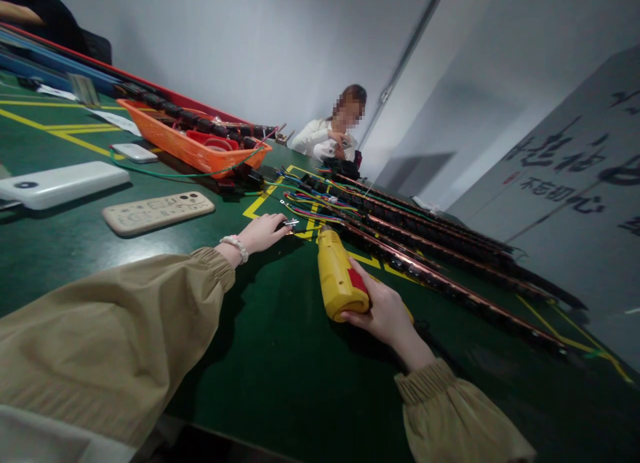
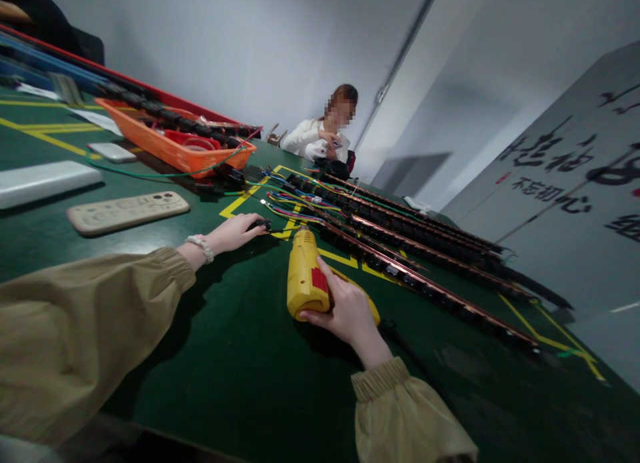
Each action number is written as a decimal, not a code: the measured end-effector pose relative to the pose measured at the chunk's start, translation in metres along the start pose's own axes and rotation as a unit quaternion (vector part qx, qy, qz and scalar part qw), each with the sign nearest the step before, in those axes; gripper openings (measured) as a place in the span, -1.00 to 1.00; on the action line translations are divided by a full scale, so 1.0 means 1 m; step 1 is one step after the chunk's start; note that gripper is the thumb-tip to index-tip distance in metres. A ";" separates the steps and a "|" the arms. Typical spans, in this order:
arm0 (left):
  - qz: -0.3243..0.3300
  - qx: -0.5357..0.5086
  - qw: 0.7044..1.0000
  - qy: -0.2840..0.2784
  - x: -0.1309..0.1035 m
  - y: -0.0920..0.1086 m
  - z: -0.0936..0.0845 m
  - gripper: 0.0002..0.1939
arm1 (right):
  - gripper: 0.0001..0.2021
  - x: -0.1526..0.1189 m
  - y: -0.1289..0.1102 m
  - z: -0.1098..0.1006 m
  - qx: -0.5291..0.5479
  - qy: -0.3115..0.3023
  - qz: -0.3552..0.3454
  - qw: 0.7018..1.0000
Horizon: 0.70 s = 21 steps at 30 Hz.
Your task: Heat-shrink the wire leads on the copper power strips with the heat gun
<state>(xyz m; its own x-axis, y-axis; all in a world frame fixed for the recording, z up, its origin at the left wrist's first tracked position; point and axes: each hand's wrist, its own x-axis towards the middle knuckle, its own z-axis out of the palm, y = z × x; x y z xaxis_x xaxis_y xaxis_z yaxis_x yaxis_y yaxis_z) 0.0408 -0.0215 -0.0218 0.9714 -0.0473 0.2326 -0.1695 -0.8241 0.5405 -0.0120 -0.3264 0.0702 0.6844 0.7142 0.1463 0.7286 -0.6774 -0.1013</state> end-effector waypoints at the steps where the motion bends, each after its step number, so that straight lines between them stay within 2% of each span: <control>1: 0.000 0.002 1.000 0.000 0.000 0.000 0.000 -0.53 | -0.06 -0.001 -0.001 0.000 0.005 0.003 -0.005 1.000; 13: 0.004 0.008 1.000 -0.001 0.001 0.000 0.000 -0.55 | 0.03 -0.003 -0.027 0.001 0.077 -0.016 -0.073 0.994; 21: 0.002 0.005 1.000 -0.002 0.001 -0.001 0.000 -0.54 | 0.04 -0.003 -0.030 -0.001 0.085 -0.032 -0.071 0.993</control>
<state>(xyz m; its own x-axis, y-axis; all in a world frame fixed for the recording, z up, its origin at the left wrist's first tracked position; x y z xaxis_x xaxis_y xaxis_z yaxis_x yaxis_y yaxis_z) 0.0415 -0.0208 -0.0222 0.9713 -0.0531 0.2319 -0.1722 -0.8294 0.5314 -0.0362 -0.3087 0.0737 0.5715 0.8134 0.1083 0.8076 -0.5343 -0.2495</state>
